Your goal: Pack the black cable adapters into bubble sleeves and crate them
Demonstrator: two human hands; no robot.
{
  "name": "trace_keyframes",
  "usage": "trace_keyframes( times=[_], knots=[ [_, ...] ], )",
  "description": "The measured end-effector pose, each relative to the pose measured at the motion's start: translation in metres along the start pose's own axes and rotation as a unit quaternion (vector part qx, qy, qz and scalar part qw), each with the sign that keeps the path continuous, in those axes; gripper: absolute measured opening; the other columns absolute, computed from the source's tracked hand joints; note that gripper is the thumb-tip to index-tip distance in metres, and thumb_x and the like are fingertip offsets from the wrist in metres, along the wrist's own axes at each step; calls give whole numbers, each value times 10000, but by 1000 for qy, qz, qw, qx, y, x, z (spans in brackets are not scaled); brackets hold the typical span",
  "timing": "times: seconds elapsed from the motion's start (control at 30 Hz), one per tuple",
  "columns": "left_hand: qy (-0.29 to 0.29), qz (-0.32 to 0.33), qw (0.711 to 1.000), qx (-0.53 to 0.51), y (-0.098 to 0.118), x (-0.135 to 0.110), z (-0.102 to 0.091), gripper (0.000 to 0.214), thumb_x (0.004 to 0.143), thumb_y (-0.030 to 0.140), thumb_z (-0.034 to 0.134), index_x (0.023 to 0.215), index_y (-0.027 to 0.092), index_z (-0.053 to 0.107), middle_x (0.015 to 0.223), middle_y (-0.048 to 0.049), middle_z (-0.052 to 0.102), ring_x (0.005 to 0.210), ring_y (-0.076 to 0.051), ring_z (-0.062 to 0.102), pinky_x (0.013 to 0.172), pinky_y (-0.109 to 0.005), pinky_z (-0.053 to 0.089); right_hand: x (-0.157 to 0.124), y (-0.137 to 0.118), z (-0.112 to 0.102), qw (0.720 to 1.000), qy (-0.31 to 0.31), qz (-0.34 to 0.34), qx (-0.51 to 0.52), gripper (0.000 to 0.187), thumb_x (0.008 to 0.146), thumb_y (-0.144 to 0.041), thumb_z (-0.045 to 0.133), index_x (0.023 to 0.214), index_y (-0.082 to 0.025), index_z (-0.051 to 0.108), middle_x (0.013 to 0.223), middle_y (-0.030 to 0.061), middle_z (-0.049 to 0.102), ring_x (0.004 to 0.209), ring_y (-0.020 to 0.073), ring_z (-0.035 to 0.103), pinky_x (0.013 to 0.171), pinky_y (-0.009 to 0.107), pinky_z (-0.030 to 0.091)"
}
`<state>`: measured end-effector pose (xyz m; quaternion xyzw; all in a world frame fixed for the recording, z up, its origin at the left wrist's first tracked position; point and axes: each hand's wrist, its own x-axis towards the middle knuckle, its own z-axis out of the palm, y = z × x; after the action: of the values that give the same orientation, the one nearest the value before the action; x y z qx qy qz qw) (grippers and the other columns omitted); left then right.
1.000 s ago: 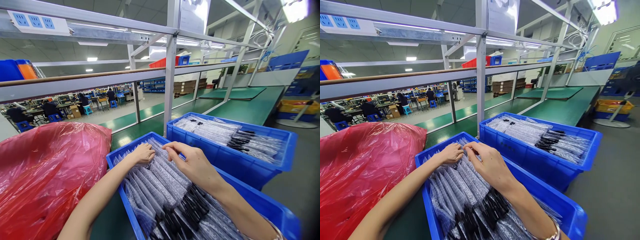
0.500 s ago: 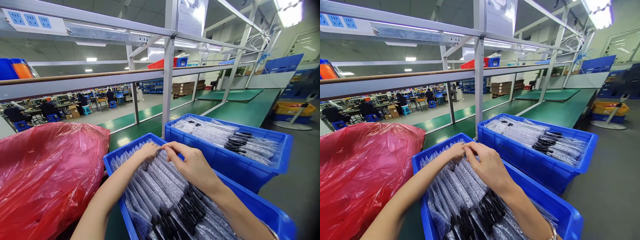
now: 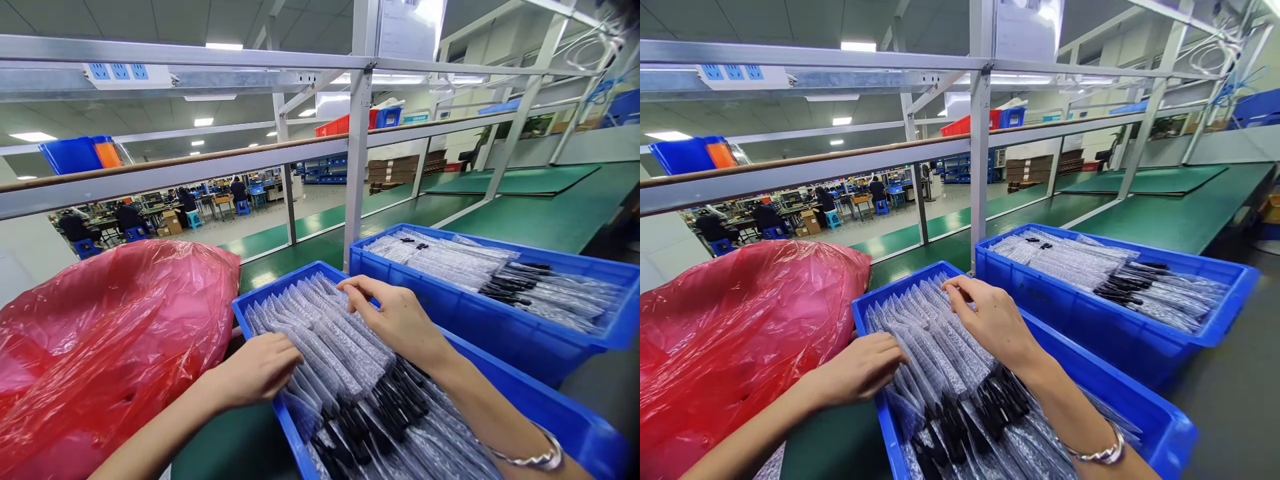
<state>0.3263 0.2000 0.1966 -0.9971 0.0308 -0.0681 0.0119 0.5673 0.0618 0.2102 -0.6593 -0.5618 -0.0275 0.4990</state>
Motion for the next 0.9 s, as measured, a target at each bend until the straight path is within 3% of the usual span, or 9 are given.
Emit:
trace_keyframes(
  times=[0.2,0.27,0.33,0.4,0.47,0.57,0.7,0.77,0.9],
  knots=[
    [-8,-112,991,-67,10,-30,26,230,1036,242,360,1049,201,586,964,-56,666,888,-188,597,860,-313,498,1,4,5,1000,7,15,-8,324,1007,-458,464,1007,-244,707,729,-24,690,655,179,624,611,304,406],
    [-16,-135,988,-79,12,-29,25,324,1061,320,338,1229,192,583,1058,-78,674,964,-203,601,920,-340,496,1,7,6,1000,5,18,-12,323,1005,-466,466,992,-246,703,717,-28,686,647,177,620,611,303,398],
    [-22,-134,988,-78,12,-26,23,448,1075,366,306,1475,217,443,1130,-83,674,1013,-215,591,956,-369,487,2,9,7,1000,3,20,-16,321,1004,-467,468,989,-247,702,711,-32,686,642,176,619,613,303,396],
    [-35,-108,992,-54,12,-21,23,488,1083,386,264,1545,267,366,1099,-67,680,977,-218,581,938,-388,481,3,12,7,1000,4,22,-19,323,1004,-465,468,1002,-245,704,706,-33,686,634,173,618,614,302,395],
    [-48,-80,996,-16,12,-14,25,452,1084,394,243,1425,277,516,1007,-50,677,909,-215,573,889,-391,474,4,14,7,1000,4,23,-21,329,1006,-462,466,1020,-242,711,701,-33,686,619,170,615,606,301,394],
    [-39,-54,997,24,11,-3,27,425,1075,408,280,1059,235,668,984,-56,658,902,-211,571,848,-383,472,4,14,6,1000,3,21,-20,335,1007,-460,470,1050,-237,718,703,-30,689,602,166,613,588,298,390],
    [-5,-2,999,35,9,11,26,385,1065,390,354,922,196,655,1411,-86,599,1207,-254,550,1029,-428,447,4,14,5,1000,2,19,-19,326,1009,-461,477,1028,-240,716,701,-32,687,600,165,613,587,295,387],
    [-9,25,999,21,9,17,25,370,1067,358,361,924,189,658,1499,-67,567,1287,-263,519,1081,-440,425,4,14,4,1000,3,19,-17,321,1013,-456,473,1021,-242,712,697,-34,685,599,165,610,590,294,386],
    [-22,38,999,-6,7,25,26,299,1053,302,393,926,205,646,1169,-60,732,1122,-231,576,997,-398,456,4,12,1,1000,6,12,-13,312,1019,-440,469,1034,-237,705,697,-31,686,615,171,611,603,296,391]
  ],
)
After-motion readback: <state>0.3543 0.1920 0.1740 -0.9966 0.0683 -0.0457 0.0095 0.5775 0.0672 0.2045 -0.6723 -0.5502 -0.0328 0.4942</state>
